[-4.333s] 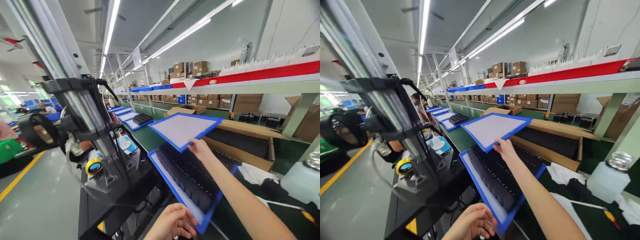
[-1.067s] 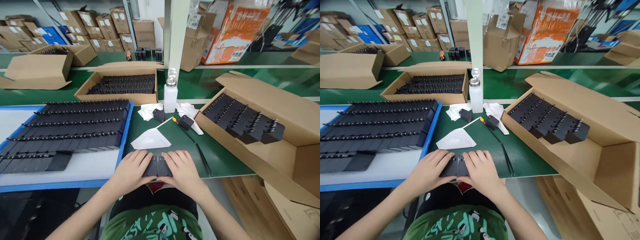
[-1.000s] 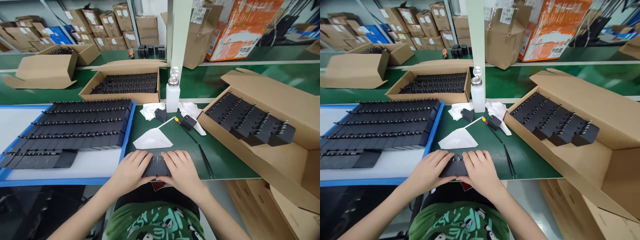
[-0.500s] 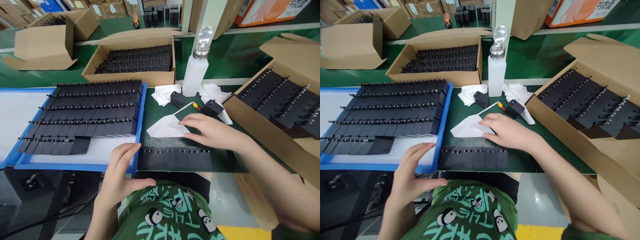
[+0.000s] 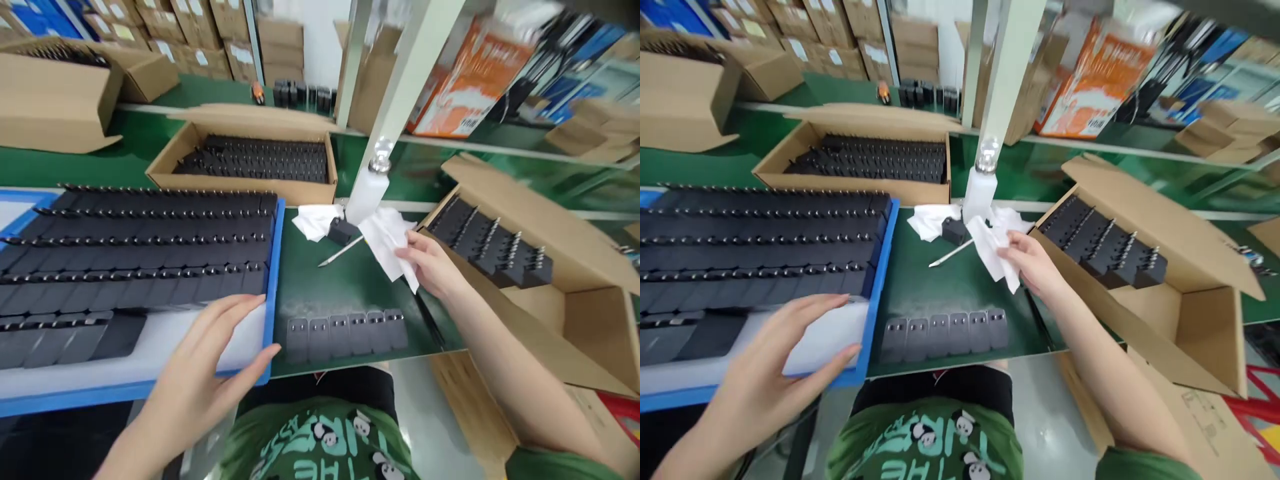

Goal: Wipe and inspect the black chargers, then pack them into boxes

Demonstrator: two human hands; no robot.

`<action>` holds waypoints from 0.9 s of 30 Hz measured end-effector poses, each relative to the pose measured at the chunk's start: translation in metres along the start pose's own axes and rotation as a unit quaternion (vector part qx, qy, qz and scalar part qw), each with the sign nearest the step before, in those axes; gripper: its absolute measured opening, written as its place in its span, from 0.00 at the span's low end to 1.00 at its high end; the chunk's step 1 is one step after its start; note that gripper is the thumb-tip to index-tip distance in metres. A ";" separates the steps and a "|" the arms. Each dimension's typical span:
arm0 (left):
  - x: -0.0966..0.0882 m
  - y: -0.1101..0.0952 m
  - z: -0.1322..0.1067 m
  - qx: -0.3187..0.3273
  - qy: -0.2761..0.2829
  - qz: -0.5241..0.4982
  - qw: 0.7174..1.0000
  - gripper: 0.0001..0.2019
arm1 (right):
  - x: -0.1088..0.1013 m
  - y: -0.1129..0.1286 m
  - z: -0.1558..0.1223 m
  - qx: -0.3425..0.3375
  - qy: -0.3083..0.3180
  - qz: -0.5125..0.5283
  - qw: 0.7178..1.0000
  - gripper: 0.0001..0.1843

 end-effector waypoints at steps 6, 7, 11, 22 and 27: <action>0.035 0.004 0.122 -0.047 0.085 -0.049 0.994 0.21 | -0.068 -0.005 0.038 0.001 -0.237 -0.010 0.971 0.18; 0.051 0.005 0.147 -0.057 0.103 -0.052 0.992 0.23 | -0.073 0.000 0.050 -0.012 -0.266 -0.027 0.963 0.19; 0.114 0.015 0.235 -0.087 0.119 -0.047 0.988 0.30 | -0.062 0.029 0.097 -0.085 -0.283 -0.113 0.949 0.17; 0.149 0.017 0.269 -0.039 0.116 0.031 0.992 0.19 | -0.024 0.020 0.099 -0.123 -0.296 -0.094 0.942 0.17; 0.133 -0.029 0.294 0.034 0.119 0.111 0.986 0.20 | -0.035 -0.005 0.097 -0.043 -0.414 0.081 0.906 0.18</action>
Point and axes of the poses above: each hand's wrist, its own z-axis towards the middle knuckle, its own x-axis out of the palm, y = z × x, the point moved 5 cm from there along z, towards the middle knuckle, and after that the axes turned 11 degrees about -z, right-handed, at the moved point
